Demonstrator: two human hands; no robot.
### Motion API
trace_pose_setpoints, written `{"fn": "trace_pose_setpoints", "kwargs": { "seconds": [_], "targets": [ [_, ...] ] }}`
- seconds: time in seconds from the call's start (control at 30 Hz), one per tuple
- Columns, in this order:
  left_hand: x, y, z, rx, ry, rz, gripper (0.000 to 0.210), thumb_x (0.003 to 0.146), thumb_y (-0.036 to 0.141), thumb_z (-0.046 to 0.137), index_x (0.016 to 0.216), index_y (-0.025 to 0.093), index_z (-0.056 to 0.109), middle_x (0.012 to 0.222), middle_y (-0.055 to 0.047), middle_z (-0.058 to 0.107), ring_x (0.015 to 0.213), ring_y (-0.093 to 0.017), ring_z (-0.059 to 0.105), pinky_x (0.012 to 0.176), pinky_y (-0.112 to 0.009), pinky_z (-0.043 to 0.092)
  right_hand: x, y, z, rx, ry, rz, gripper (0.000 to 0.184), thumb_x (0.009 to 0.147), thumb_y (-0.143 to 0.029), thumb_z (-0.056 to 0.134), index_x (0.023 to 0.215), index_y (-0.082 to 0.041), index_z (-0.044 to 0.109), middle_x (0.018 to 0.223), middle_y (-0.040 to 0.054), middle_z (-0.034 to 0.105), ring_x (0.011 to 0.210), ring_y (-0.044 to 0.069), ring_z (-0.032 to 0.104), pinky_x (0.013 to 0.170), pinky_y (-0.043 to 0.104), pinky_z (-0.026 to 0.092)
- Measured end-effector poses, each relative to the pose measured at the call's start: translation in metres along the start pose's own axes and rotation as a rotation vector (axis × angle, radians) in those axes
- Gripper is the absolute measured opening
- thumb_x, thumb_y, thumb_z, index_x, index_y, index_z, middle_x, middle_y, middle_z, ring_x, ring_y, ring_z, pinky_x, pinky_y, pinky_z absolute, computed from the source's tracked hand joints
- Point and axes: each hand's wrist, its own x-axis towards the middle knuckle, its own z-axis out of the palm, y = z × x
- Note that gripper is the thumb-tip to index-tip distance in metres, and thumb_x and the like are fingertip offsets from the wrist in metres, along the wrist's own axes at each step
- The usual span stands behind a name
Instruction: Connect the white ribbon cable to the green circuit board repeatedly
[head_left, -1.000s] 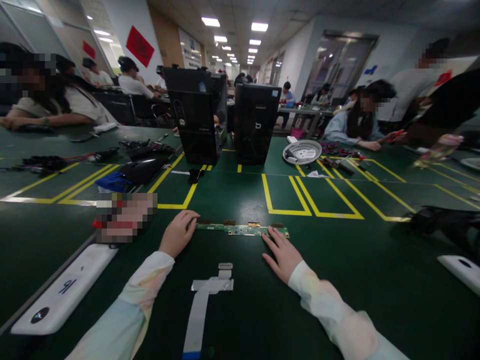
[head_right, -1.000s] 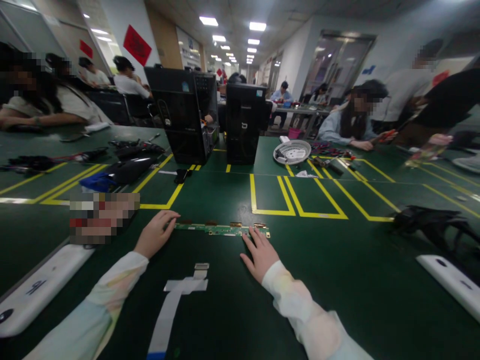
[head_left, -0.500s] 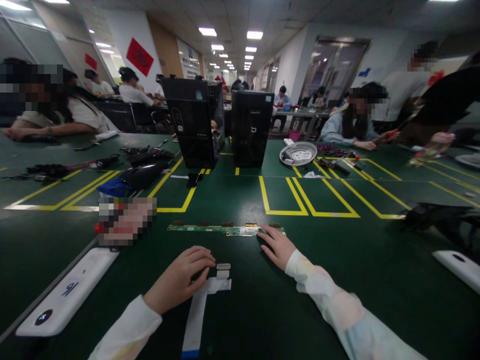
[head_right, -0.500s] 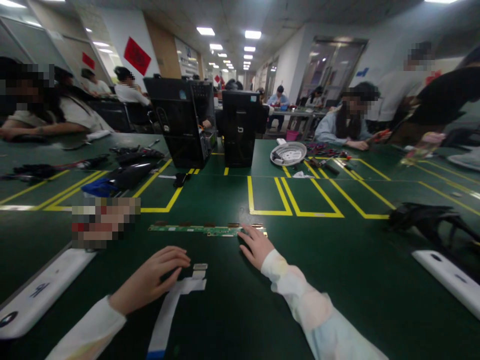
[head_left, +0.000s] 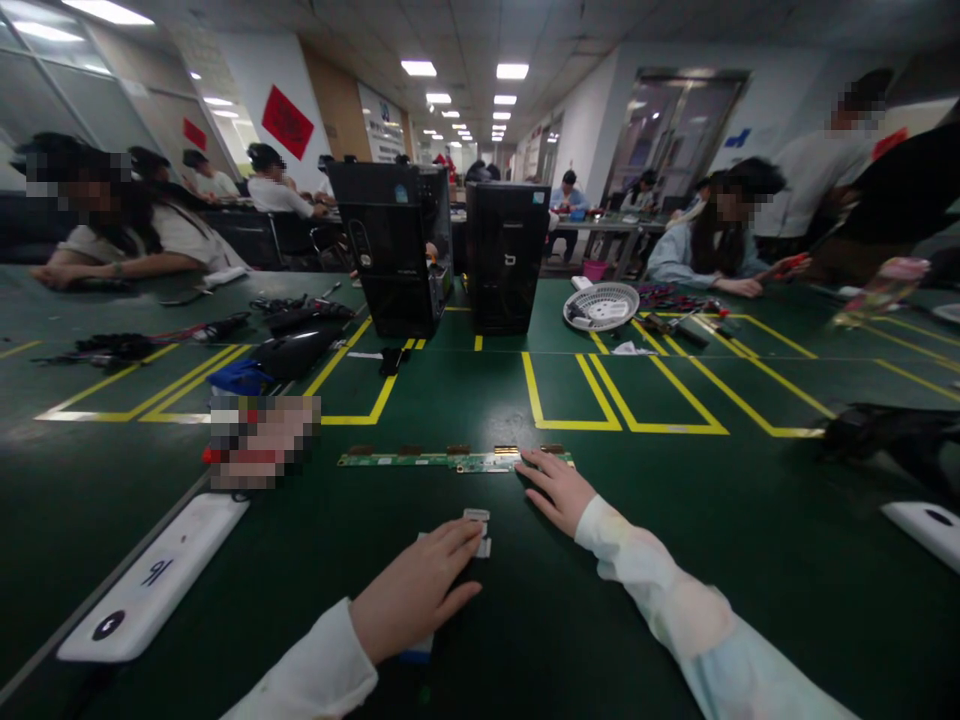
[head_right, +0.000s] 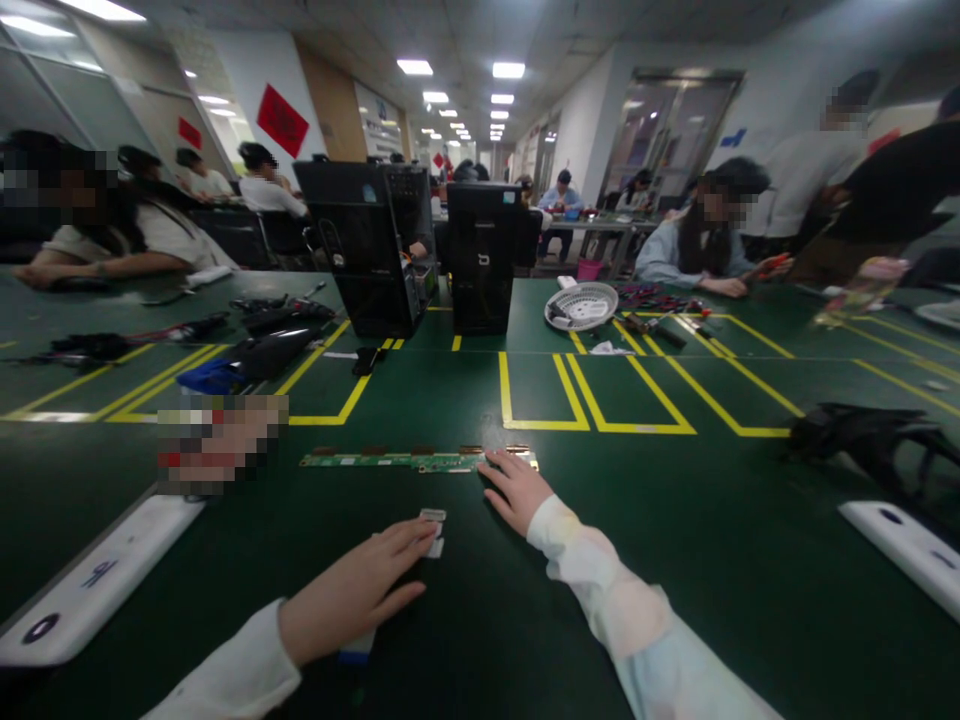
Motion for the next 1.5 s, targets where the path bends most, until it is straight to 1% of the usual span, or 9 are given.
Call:
{"fn": "trace_pose_setpoints", "kwargs": {
  "seconds": [0.17,0.33,0.47,0.6,0.77,1.0,1.1,1.3,1.5],
  "targets": [
    [0.037,0.013,0.003,0.081,0.027,-0.003,0.057,0.091,0.045,0.047,0.14,0.017,0.042,0.145,-0.013,0.044,0.133,-0.028,0.041,0.106,-0.046,0.039,-0.001,0.0,0.002,-0.006,0.029,-0.017,0.043,0.093,-0.029,0.044,0.133,-0.017,0.052,0.141,0.0137,0.047,0.132,0.026,0.04,0.107,0.049,0.038],
    [0.055,0.014,0.012,0.129,0.127,-0.003,0.058,0.091,0.046,0.045,0.142,0.018,0.04,0.143,-0.014,0.046,0.134,-0.027,0.039,0.106,-0.045,0.038,-0.001,-0.001,0.001,-0.028,0.029,-0.02,0.043,0.093,-0.03,0.046,0.134,-0.018,0.051,0.14,0.0136,0.048,0.132,0.025,0.04,0.108,0.048,0.037],
    [0.057,0.01,0.023,0.143,0.178,-0.015,0.058,0.092,0.046,0.042,0.143,0.019,0.037,0.144,-0.012,0.046,0.132,-0.027,0.041,0.106,-0.045,0.038,-0.001,-0.002,0.0,-0.032,0.021,-0.024,0.043,0.092,-0.031,0.046,0.134,-0.018,0.052,0.14,0.0133,0.047,0.132,0.025,0.04,0.107,0.048,0.038],
    [0.057,0.009,0.028,0.154,0.193,-0.041,0.056,0.094,0.042,0.039,0.145,0.019,0.034,0.146,-0.011,0.043,0.133,-0.026,0.04,0.106,-0.044,0.038,-0.001,-0.004,-0.002,-0.021,0.013,-0.002,0.043,0.093,-0.031,0.045,0.134,-0.018,0.052,0.141,0.0127,0.047,0.132,0.025,0.04,0.108,0.047,0.037],
    [0.057,0.011,0.026,0.157,0.155,-0.078,0.055,0.094,0.037,0.036,0.145,0.017,0.033,0.148,-0.01,0.039,0.135,-0.026,0.038,0.106,-0.045,0.039,-0.001,-0.005,-0.004,-0.005,-0.007,0.007,0.044,0.094,-0.032,0.044,0.134,-0.019,0.051,0.141,0.0128,0.047,0.132,0.026,0.039,0.107,0.049,0.038],
    [0.058,0.005,0.024,0.148,0.178,-0.037,0.053,0.096,0.039,0.033,0.145,0.018,0.034,0.148,-0.011,0.04,0.135,-0.024,0.038,0.108,-0.045,0.037,-0.001,-0.006,-0.006,0.001,-0.008,0.001,0.044,0.094,-0.033,0.043,0.134,-0.017,0.051,0.14,0.013,0.048,0.132,0.026,0.039,0.107,0.049,0.037],
    [0.058,0.003,0.023,0.155,0.163,-0.031,0.053,0.096,0.038,0.033,0.144,0.015,0.035,0.147,-0.012,0.041,0.135,-0.025,0.039,0.108,-0.045,0.038,-0.001,-0.005,-0.006,-0.002,-0.01,0.0,0.044,0.094,-0.033,0.044,0.135,-0.017,0.051,0.14,0.0131,0.048,0.132,0.026,0.039,0.107,0.048,0.037],
    [0.06,0.004,0.023,0.196,0.178,-0.044,0.052,0.095,0.037,0.038,0.142,0.015,0.037,0.146,-0.011,0.043,0.133,-0.024,0.042,0.107,-0.043,0.039,-0.002,-0.003,-0.002,-0.003,0.015,-0.018,0.044,0.093,-0.034,0.045,0.134,-0.018,0.051,0.14,0.0137,0.048,0.131,0.027,0.04,0.106,0.049,0.038],
    [0.061,0.007,0.022,0.233,0.167,-0.061,0.054,0.094,0.041,0.04,0.141,0.013,0.039,0.145,-0.013,0.045,0.132,-0.025,0.042,0.106,-0.043,0.04,-0.002,-0.002,-0.001,-0.004,0.018,-0.023,0.044,0.093,-0.034,0.046,0.133,-0.018,0.052,0.14,0.0127,0.047,0.131,0.028,0.04,0.106,0.05,0.039]
  ]
}}
